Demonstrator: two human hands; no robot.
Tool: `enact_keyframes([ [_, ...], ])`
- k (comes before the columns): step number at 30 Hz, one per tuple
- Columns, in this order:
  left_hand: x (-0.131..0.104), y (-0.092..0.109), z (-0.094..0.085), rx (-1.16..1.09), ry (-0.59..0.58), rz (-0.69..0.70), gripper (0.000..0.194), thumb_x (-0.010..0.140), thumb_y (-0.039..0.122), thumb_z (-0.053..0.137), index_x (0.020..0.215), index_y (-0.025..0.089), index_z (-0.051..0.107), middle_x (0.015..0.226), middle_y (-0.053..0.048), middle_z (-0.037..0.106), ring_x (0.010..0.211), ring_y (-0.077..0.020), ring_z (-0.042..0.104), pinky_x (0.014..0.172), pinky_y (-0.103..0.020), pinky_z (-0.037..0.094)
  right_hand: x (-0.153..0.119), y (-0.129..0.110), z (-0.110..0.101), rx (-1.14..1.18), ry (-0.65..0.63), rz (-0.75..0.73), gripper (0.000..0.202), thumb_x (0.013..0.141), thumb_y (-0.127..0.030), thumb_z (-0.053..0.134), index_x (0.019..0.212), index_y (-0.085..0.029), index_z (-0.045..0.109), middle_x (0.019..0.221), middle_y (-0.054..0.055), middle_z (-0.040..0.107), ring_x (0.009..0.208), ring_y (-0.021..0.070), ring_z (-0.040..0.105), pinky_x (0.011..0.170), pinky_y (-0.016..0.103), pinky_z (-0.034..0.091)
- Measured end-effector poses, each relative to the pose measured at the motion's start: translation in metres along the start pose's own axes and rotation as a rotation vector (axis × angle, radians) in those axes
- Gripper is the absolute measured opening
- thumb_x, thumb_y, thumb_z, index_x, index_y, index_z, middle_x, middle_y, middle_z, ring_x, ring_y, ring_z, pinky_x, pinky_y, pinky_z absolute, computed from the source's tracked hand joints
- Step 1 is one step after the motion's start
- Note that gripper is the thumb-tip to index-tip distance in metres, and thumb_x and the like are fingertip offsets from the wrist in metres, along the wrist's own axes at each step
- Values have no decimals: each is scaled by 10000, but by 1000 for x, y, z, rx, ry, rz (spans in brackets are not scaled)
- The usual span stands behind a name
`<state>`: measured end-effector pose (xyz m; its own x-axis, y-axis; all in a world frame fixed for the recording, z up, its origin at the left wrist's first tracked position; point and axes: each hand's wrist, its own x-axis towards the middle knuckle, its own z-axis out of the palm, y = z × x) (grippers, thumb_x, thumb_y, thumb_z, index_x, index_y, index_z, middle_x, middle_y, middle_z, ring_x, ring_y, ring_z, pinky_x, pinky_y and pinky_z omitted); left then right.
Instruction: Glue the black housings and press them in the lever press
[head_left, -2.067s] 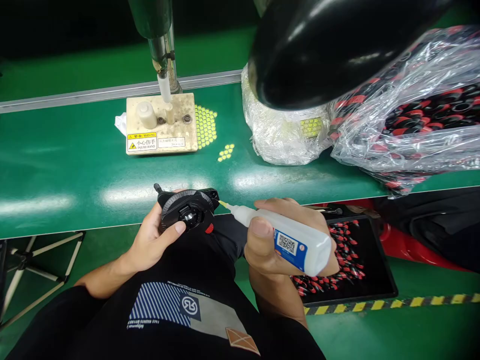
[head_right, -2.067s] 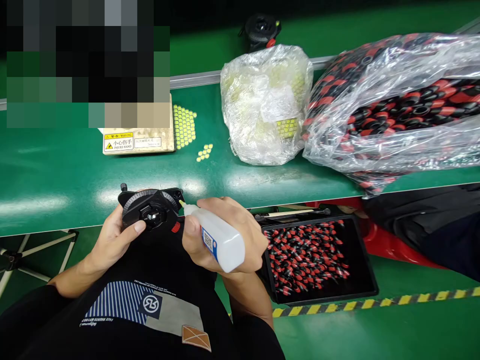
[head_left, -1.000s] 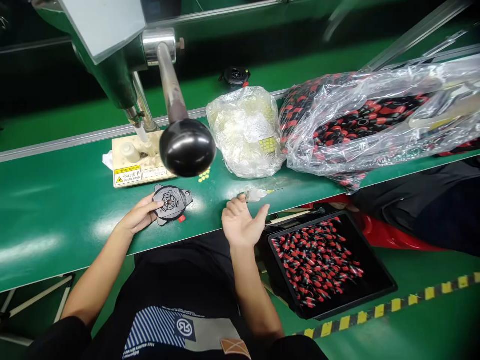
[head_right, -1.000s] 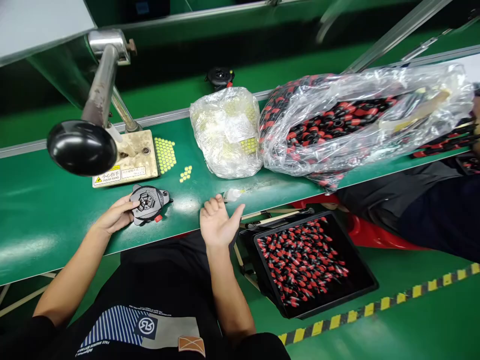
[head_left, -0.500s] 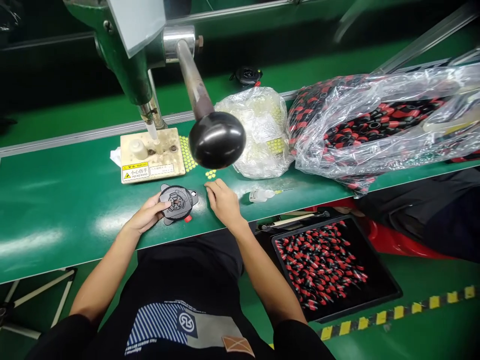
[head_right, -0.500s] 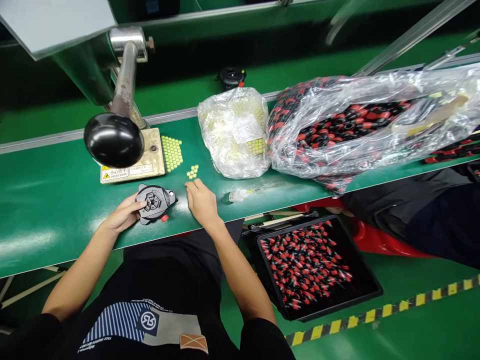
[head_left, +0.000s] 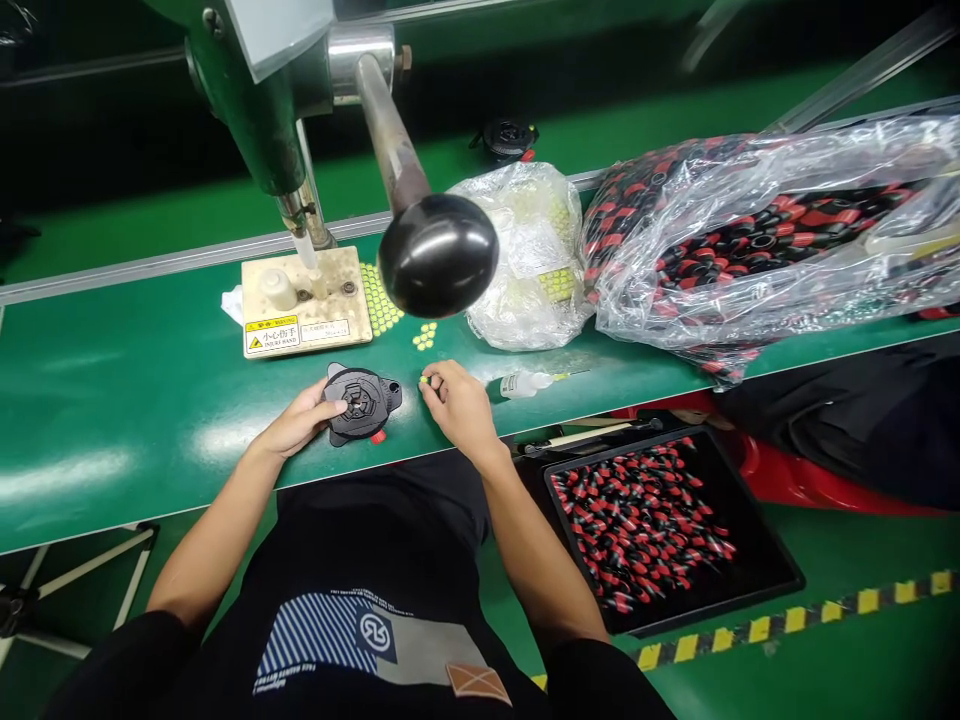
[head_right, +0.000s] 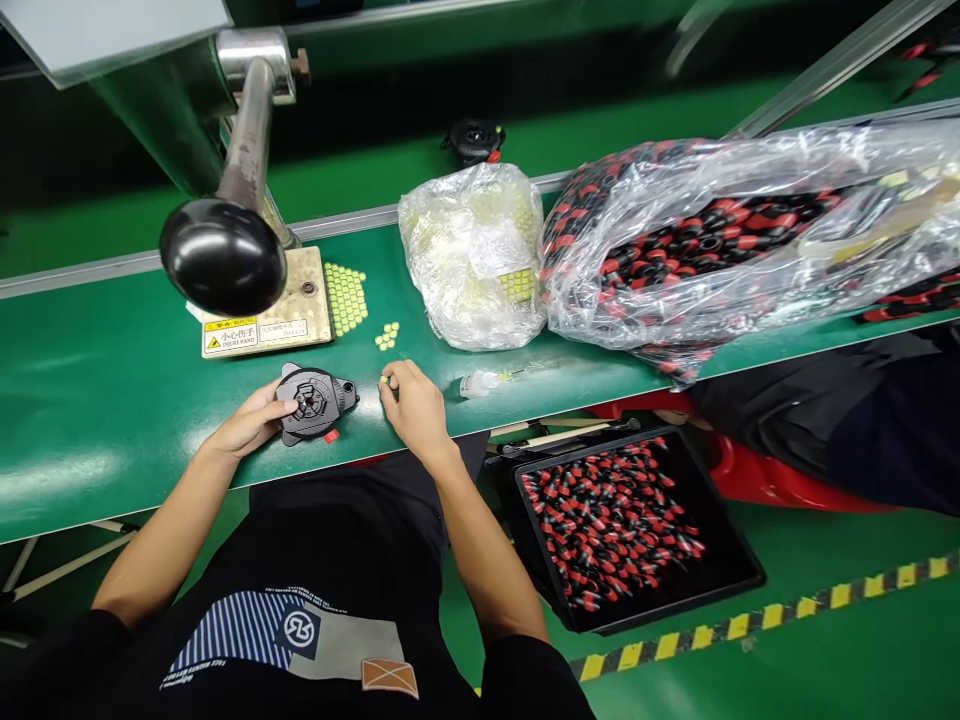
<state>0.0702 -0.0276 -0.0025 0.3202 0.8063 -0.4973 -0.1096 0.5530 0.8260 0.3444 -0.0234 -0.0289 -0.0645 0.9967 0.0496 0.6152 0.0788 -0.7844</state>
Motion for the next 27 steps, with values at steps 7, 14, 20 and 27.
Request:
enact_keyframes([
  [7, -3, -7, -2, 112, -32, 123, 701, 759, 493, 919, 1337, 151, 715, 1282, -120, 770, 1215, -332, 689, 1099, -424, 532, -10, -26, -5, 718, -189, 196, 348, 795, -491, 850, 918, -194, 716, 757, -3, 628, 651, 118, 520, 576, 260, 382],
  [14, -10, -7, -8, 275, -147, 289, 605, 801, 448, 886, 1326, 179, 751, 1258, -120, 790, 1161, -332, 733, 1035, -405, 576, -13, -33, -7, 881, -318, 252, 422, 698, -458, 945, 897, -188, 688, 716, -48, 567, 614, 79, 480, 582, 236, 408],
  [20, -23, -4, -6, 353, -164, 343, 469, 854, 451, 836, 1238, 184, 796, 1294, -133, 787, 1182, -352, 743, 1059, -434, 579, -27, -37, -13, 755, -317, 109, 281, 846, -448, 829, 917, -190, 740, 823, 9, 617, 710, 120, 548, 614, 264, 445],
  [27, -42, -16, 5, 353, -86, 356, 498, 907, 504, 785, 1286, 182, 762, 1307, -126, 778, 1185, -344, 736, 1074, -436, 567, -39, -39, -6, 771, -241, 69, 257, 915, -449, 767, 886, -201, 706, 791, -3, 588, 705, 127, 551, 661, 280, 449],
])
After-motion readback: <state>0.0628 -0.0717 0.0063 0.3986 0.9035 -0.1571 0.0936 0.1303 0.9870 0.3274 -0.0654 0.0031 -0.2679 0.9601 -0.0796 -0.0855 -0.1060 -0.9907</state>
